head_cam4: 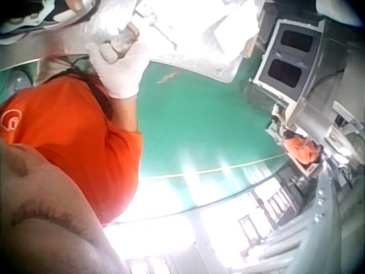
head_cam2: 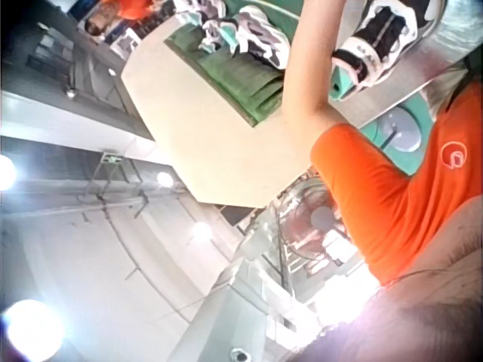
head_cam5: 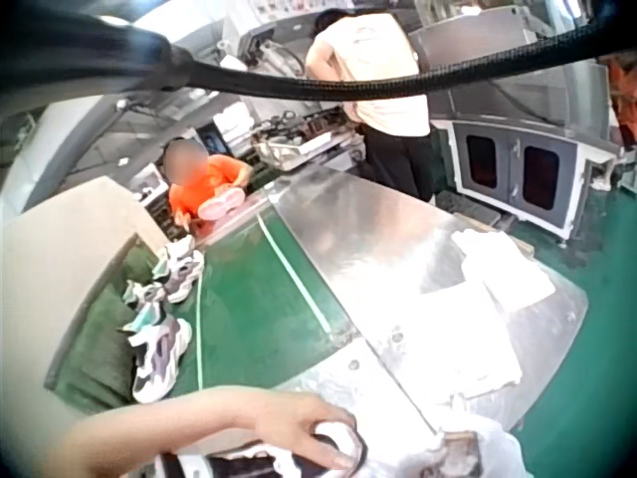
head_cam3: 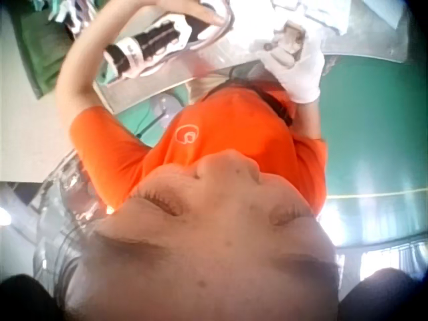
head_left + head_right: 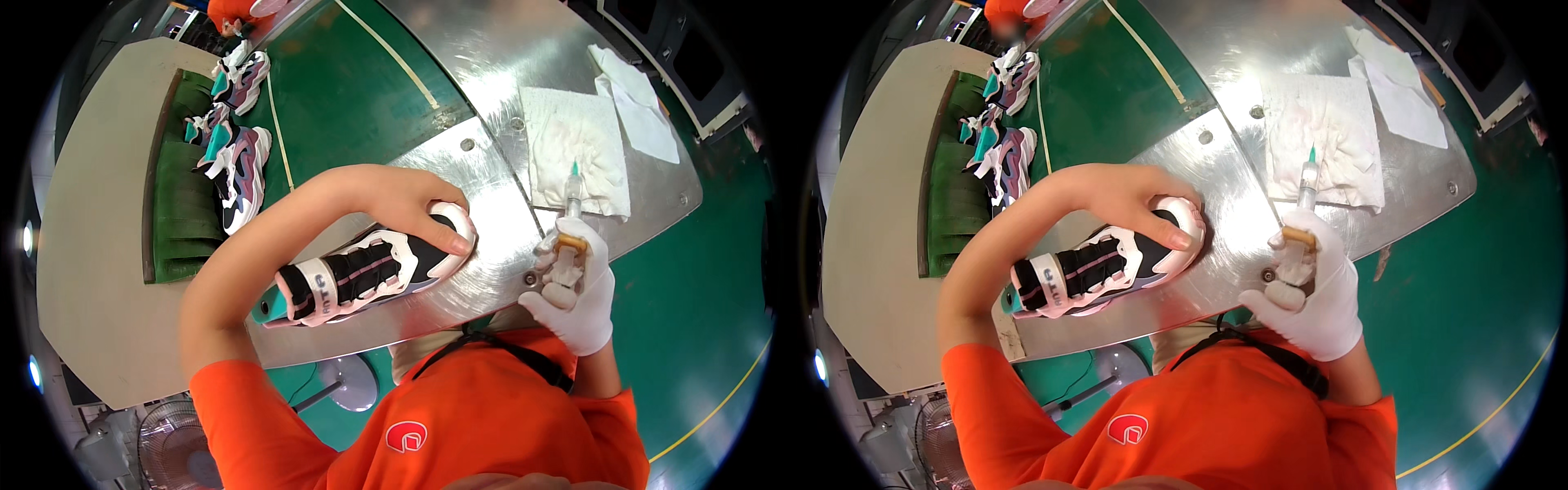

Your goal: The person uses a syringe to apply a clear liquid to the seams of a multi-colored sneaker. They hold the shoe with a teal plastic shoe tree inserted, rotate it to access different areas, and wipe the applied liquid with a white cloth. The person repeats this process on multiple shoes on a metal workbench.

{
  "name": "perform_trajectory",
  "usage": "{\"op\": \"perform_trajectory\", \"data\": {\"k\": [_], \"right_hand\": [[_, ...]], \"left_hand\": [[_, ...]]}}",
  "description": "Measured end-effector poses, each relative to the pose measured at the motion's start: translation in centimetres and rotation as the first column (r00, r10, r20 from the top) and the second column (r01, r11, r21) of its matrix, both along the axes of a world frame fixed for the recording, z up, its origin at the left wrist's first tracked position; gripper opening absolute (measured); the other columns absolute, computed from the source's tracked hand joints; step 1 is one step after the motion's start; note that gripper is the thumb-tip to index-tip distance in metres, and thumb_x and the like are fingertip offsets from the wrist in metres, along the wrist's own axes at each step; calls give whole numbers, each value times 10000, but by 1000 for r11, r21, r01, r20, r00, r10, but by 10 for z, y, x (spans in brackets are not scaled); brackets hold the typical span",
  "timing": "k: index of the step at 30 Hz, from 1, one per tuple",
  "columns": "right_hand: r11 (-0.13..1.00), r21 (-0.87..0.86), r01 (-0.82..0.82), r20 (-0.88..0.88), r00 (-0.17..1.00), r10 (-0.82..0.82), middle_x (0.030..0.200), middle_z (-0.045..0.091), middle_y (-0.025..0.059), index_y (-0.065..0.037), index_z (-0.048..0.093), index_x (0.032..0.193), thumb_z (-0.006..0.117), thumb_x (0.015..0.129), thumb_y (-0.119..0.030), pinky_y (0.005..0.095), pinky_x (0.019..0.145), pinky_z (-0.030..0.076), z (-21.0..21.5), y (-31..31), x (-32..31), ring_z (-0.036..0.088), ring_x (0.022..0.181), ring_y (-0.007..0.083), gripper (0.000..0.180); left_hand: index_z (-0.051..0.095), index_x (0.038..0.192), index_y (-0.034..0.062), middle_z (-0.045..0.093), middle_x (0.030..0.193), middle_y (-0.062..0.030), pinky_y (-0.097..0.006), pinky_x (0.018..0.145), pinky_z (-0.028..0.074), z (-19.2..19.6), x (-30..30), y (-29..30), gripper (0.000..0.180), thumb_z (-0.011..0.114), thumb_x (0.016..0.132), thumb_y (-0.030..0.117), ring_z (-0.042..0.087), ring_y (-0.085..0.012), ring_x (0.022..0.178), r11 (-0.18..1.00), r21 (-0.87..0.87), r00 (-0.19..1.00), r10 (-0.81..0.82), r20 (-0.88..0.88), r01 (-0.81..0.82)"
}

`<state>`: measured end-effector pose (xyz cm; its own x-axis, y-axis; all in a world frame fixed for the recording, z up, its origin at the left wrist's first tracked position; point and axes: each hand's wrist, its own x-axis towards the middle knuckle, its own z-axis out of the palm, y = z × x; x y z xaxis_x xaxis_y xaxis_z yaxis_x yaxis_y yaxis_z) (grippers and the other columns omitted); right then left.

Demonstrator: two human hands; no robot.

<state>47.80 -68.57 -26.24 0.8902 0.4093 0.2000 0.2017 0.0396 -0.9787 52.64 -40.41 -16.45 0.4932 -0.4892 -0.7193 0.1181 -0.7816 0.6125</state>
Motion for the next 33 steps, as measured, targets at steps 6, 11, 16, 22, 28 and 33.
{"op": "perform_trajectory", "data": {"k": [6, 11, 16, 22, 28, 33], "right_hand": [[985, -173, -21, -94, 996, 5, 967, 605, 56, -45, 481, 1296, 809, 632, 23, 248, 773, 505, 34, -16, 6, 581, 810, 113, 745], [964, 263, 21, -332, 941, 70, 1025, 568, 79, -46, 464, 1306, 722, 664, 110, 248, 802, 497, 65, -2, -5, 562, 886, 125, 709], [980, 115, 162, -38, 987, -159, 1046, 573, 80, -24, 467, 1284, 763, 702, 46, 269, 819, 498, 77, 31, -18, 578, 914, 152, 656], [930, -126, 346, 398, 876, -272, 1026, 591, 153, -68, 506, 1228, 722, 683, -81, 389, 772, 501, 80, 61, -11, 614, 893, 291, 587], [870, -194, 453, 611, 750, -254, 898, 524, 114, -88, 517, 1216, 724, 677, -75, 421, 646, 466, 85, 77, -13, 571, 763, 292, 577], [846, -285, 452, 593, 776, -214, 896, 516, 118, -82, 512, 1208, 721, 667, -51, 418, 639, 465, 81, 72, -9, 567, 771, 304, 580]], "left_hand": [[644, 1084, 18, 670, 959, -82, -299, 787, 500, 38, -46, -23, 534, 851, 717, 345, 634, -172, 895, 960, 1, 935, 274, 224, -281], [656, 1008, 40, 651, 915, -127, -366, 766, 486, 57, -94, -39, 557, 876, 629, 385, 629, -293, 876, 972, -3, 747, 181, 640, -233], [660, 962, 61, 635, 890, -124, -395, 759, 483, 49, -121, -48, 477, 857, 636, 349, 609, -322, 856, 973, -12, 517, 133, 846, -232], [660, 950, 53, 617, 846, -119, -410, 731, 482, 34, -127, -54, 467, 850, 641, 347, 607, -318, 836, 976, 22, 333, 53, 941, -217], [665, 923, 24, 611, 787, -136, -420, 704, 485, 33, -123, -55, 478, 846, 637, 362, 608, -332, 785, 970, 61, 310, 15, 950, -235], [676, 914, 21, 632, 801, -148, -416, 705, 491, 34, -117, -55, 450, 834, 650, 348, 616, -335, 790, 964, 92, 405, 17, 914, -248]]}}
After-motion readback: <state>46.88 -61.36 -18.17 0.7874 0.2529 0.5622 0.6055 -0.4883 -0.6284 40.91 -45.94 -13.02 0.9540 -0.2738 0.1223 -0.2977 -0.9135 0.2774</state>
